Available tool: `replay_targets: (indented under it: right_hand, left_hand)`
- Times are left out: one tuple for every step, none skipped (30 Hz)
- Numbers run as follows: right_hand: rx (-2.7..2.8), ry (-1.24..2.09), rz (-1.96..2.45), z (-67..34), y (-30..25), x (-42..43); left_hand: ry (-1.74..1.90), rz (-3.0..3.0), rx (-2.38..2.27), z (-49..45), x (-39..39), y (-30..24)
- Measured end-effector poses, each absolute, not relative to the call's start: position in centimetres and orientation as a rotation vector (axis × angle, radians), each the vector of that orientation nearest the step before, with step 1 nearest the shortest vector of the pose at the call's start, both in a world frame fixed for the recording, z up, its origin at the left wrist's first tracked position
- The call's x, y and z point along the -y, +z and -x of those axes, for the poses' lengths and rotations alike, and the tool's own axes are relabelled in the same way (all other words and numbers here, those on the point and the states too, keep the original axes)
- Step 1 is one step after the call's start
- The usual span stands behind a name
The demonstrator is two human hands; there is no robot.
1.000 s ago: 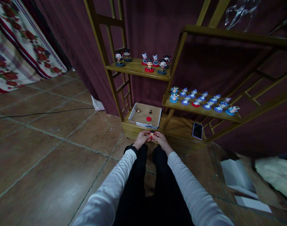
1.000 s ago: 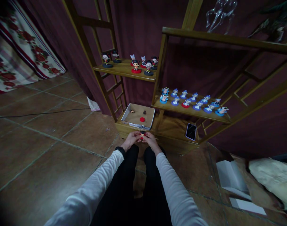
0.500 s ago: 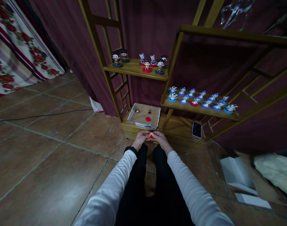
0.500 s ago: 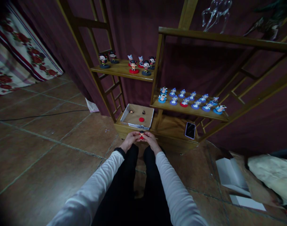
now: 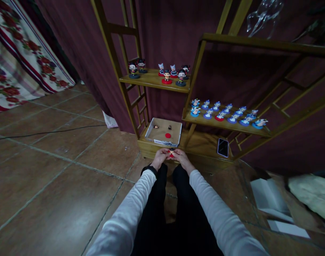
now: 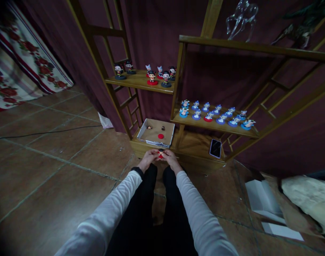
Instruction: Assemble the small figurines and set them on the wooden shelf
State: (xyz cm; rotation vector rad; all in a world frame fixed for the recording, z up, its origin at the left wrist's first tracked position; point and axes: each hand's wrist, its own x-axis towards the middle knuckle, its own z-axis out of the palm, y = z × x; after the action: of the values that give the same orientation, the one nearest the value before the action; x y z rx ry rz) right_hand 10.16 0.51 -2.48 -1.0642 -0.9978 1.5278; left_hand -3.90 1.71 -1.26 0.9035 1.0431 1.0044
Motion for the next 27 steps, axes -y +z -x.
replay_targets:
  right_hand:
    - [0.999,1.522,1.055,-10.15,-2.43,-0.46]
    - [0.997,1.519,1.044,-10.15,-2.38,-0.41]
    - [0.995,1.520,1.032,-10.15,-2.33,-0.36]
    - [0.991,1.523,1.024,-10.15,-2.30,-0.33]
    - [0.986,1.524,1.021,-10.15,-2.27,-0.30]
    - [0.979,1.523,1.026,-10.15,-2.26,-0.28]
    - [0.972,1.520,1.038,-10.15,-2.25,-0.27]
    - [0.967,1.517,1.050,-10.15,-2.25,-0.26]
    - [0.963,1.514,1.061,-10.15,-2.26,-0.26]
    - [0.965,1.514,1.066,-10.16,-2.27,-0.27]
    - [0.971,1.517,1.065,-10.16,-2.29,-0.28]
    - [0.980,1.522,1.061,-10.16,-2.30,-0.29]
    - [0.991,1.528,1.054,-10.17,-2.31,-0.31]
    - [0.997,1.531,1.046,-10.17,-2.31,-0.32]
    - [1.000,1.535,1.041,-10.17,-2.32,-0.34]
    - [1.000,1.538,1.038,-10.17,-2.31,-0.35]
    - [1.001,1.540,1.037,-10.17,-2.31,-0.37]
    - [1.001,1.540,1.039,-10.16,-2.30,-0.37]
    - [1.000,1.539,1.043,-10.15,-2.28,-0.37]
    - [1.000,1.537,1.048,-10.14,-2.26,-0.37]
    - [0.998,1.533,1.053,-10.13,-2.24,-0.36]
    - [0.994,1.531,1.057,-10.12,-2.21,-0.34]
    - [0.991,1.532,1.060,-10.11,-2.18,-0.33]
    - [0.989,1.535,1.061,-10.10,-2.15,-0.33]
    - [0.990,1.540,1.061,-10.09,-2.13,-0.33]
    - [0.991,1.543,1.061,-10.08,-2.11,-0.35]
    - [0.994,1.547,1.058,-10.07,-2.10,-0.37]
  left_hand:
    - [1.006,-0.898,-1.047,3.90,-1.73,-1.30]
    - [1.008,-0.891,-1.047,3.91,-1.74,-1.33]
    - [1.008,-0.885,-1.043,3.93,-1.74,-1.35]
    - [1.005,-0.880,-1.037,3.95,-1.73,-1.35]
    - [1.000,-0.875,-1.031,3.97,-1.72,-1.35]
    - [0.994,-0.869,-1.027,3.98,-1.70,-1.34]
    - [0.994,-0.861,-1.026,3.99,-1.68,-1.33]
    - [0.997,-0.853,-1.027,3.98,-1.66,-1.33]
    - [1.002,-0.846,-1.028,3.96,-1.65,-1.34]
    - [1.006,-0.841,-1.029,3.94,-1.65,-1.36]
    - [1.008,-0.839,-1.029,3.91,-1.66,-1.39]
    - [1.007,-0.840,-1.027,3.89,-1.68,-1.44]
    - [1.003,-0.843,-1.025,3.87,-1.70,-1.48]
    - [0.999,-0.847,-1.023,3.85,-1.73,-1.52]
    - [0.999,-0.850,-1.021,3.83,-1.76,-1.56]
    - [1.001,-0.853,-1.020,3.82,-1.78,-1.60]
    - [1.004,-0.856,-1.022,3.80,-1.79,-1.63]
    - [1.005,-0.860,-1.024,3.77,-1.78,-1.65]
    - [1.006,-0.867,-1.028,3.73,-1.76,-1.67]
    - [1.009,-0.875,-1.034,3.69,-1.74,-1.69]
    - [1.015,-0.884,-1.040,3.64,-1.71,-1.72]
    - [1.022,-0.892,-1.045,3.58,-1.69,-1.75]
    - [1.032,-0.900,-1.050,3.53,-1.67,-1.80]
    - [1.047,-0.907,-1.053,3.47,-1.67,-1.85]
    - [1.061,-0.913,-1.057,3.42,-1.69,-1.93]
    - [1.071,-0.918,-1.058,3.37,-1.72,-2.02]
    - [1.081,-0.922,-1.059,3.31,-1.76,-2.12]
